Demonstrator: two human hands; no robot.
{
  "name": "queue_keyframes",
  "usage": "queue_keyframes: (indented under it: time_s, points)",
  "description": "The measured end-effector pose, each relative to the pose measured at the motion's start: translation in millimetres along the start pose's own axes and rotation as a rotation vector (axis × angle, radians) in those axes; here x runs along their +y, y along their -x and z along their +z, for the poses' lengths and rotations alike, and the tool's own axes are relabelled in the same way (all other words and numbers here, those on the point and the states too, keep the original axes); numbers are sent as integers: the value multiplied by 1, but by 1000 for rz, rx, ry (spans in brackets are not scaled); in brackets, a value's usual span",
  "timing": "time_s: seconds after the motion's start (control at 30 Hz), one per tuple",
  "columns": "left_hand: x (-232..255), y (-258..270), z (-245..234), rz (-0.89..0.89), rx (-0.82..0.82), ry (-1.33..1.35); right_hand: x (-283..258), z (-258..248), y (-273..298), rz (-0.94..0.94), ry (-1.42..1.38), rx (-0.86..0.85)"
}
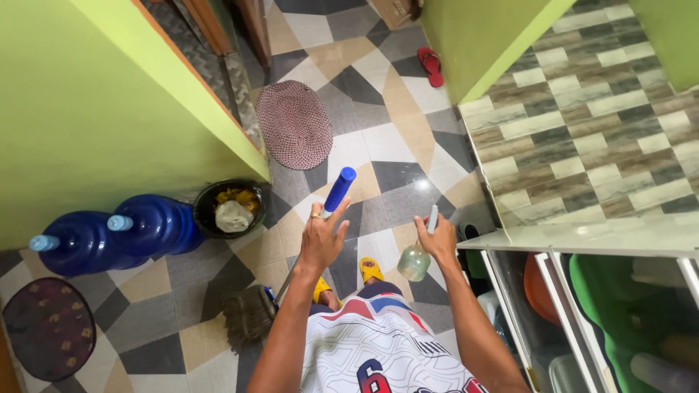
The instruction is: The person is mopping the tiled floor in a residential hallway and kitchen area.
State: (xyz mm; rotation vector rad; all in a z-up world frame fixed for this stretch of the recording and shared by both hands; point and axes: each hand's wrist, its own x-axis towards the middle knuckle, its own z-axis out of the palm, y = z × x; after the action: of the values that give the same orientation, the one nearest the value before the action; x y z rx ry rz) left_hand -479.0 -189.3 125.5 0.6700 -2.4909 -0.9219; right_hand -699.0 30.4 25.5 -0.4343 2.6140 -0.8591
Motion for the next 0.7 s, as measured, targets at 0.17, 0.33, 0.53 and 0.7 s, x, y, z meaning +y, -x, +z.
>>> queue_keyframes:
  time_s: [0.17, 0.33, 0.53, 0.7]
  points:
    - [8, 2, -2, -59, -71, 32, -42, -12, 8, -202, -59, -34]
    - [8, 8, -8, -18, -34, 28, -105, -25, 6, -427, -72, -31]
    - [2, 19, -23, -41, 34, 36, -180, -51, 0, -569, -75, -73]
    - [-6, 28, -37, -91, 65, 33, -209, -53, -12, -619, -112, -5]
